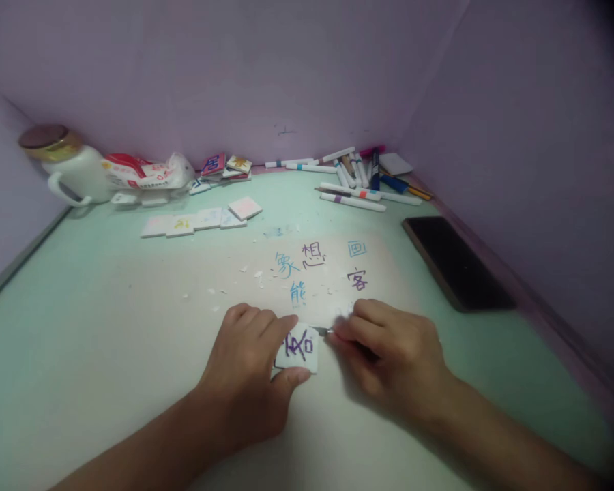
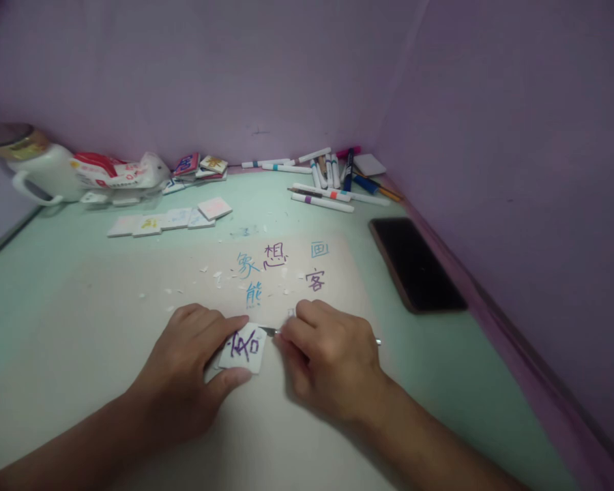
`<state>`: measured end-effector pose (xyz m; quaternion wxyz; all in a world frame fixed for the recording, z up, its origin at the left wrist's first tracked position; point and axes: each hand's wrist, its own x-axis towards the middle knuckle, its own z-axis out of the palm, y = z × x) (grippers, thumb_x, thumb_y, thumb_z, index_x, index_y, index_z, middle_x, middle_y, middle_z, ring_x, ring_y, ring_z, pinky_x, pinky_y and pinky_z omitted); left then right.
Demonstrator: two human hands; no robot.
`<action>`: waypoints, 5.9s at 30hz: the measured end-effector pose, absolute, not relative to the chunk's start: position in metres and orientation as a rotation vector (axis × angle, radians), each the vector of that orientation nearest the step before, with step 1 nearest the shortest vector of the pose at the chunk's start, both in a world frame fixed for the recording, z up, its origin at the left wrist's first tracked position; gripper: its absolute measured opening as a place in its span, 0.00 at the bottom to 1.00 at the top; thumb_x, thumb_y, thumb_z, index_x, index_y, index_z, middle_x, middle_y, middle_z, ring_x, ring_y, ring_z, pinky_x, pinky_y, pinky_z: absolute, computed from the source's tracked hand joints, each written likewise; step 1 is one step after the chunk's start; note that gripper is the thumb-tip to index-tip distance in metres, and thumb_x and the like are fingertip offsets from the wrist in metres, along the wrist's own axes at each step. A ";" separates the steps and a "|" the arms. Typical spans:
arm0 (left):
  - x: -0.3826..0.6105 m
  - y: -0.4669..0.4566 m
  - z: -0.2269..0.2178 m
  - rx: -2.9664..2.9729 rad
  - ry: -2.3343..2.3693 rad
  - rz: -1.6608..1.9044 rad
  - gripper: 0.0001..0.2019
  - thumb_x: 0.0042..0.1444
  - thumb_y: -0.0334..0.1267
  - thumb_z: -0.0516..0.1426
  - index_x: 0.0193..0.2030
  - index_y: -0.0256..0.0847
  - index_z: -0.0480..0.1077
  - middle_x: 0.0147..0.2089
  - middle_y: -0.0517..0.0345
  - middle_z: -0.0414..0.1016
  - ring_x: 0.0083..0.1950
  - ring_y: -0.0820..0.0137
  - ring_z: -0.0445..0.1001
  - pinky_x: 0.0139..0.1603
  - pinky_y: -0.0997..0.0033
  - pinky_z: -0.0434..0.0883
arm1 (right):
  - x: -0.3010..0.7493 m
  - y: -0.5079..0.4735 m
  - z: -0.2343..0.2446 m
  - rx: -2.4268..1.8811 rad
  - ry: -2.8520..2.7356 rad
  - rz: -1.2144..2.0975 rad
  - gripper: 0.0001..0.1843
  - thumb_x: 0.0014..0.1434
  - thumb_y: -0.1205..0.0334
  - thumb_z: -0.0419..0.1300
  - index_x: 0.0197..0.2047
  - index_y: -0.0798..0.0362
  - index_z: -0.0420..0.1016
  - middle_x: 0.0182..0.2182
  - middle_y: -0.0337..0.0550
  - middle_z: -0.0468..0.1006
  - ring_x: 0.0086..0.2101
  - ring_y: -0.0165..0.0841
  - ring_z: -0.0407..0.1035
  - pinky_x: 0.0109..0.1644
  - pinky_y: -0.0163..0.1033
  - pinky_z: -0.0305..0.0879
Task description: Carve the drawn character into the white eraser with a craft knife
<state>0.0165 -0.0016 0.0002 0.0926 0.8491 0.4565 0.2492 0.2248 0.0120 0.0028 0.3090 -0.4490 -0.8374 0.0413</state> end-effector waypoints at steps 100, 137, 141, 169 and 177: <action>0.012 0.004 0.007 2.569 1.319 0.574 0.15 0.53 0.39 0.58 0.46 0.34 0.69 0.30 0.56 0.69 0.33 0.64 0.67 0.44 0.54 0.63 | 0.237 0.026 0.015 -1.045 -2.458 0.534 0.07 0.54 0.68 0.57 0.24 0.54 0.70 0.22 0.34 0.64 0.21 0.25 0.53 0.26 0.35 0.46; 0.015 0.001 0.002 2.493 1.259 0.731 0.18 0.50 0.40 0.64 0.44 0.32 0.68 0.31 0.55 0.68 0.33 0.64 0.64 0.44 0.53 0.61 | 0.230 0.004 0.009 -1.277 -2.279 0.176 0.10 0.60 0.63 0.56 0.29 0.52 0.77 0.21 0.36 0.69 0.18 0.28 0.61 0.22 0.38 0.47; 0.016 0.000 0.001 2.469 1.269 0.746 0.17 0.51 0.40 0.63 0.44 0.32 0.68 0.31 0.54 0.69 0.33 0.64 0.64 0.45 0.52 0.60 | 0.229 0.003 0.009 -1.304 -2.294 0.089 0.12 0.61 0.62 0.54 0.30 0.51 0.77 0.21 0.36 0.69 0.18 0.28 0.62 0.21 0.38 0.45; 0.019 -0.003 -0.001 2.357 1.355 0.709 0.18 0.44 0.33 0.65 0.43 0.35 0.69 0.32 0.57 0.67 0.35 0.65 0.63 0.47 0.54 0.60 | 0.235 0.018 0.009 -1.141 -2.420 0.394 0.11 0.59 0.66 0.55 0.25 0.54 0.69 0.21 0.34 0.63 0.19 0.25 0.56 0.22 0.36 0.48; 0.019 -0.003 -0.003 2.357 1.341 0.725 0.16 0.46 0.35 0.62 0.43 0.36 0.69 0.31 0.56 0.67 0.35 0.64 0.63 0.47 0.52 0.60 | 0.235 0.007 0.002 -1.197 -2.199 0.412 0.07 0.61 0.66 0.57 0.30 0.54 0.72 0.22 0.34 0.63 0.19 0.25 0.58 0.23 0.33 0.52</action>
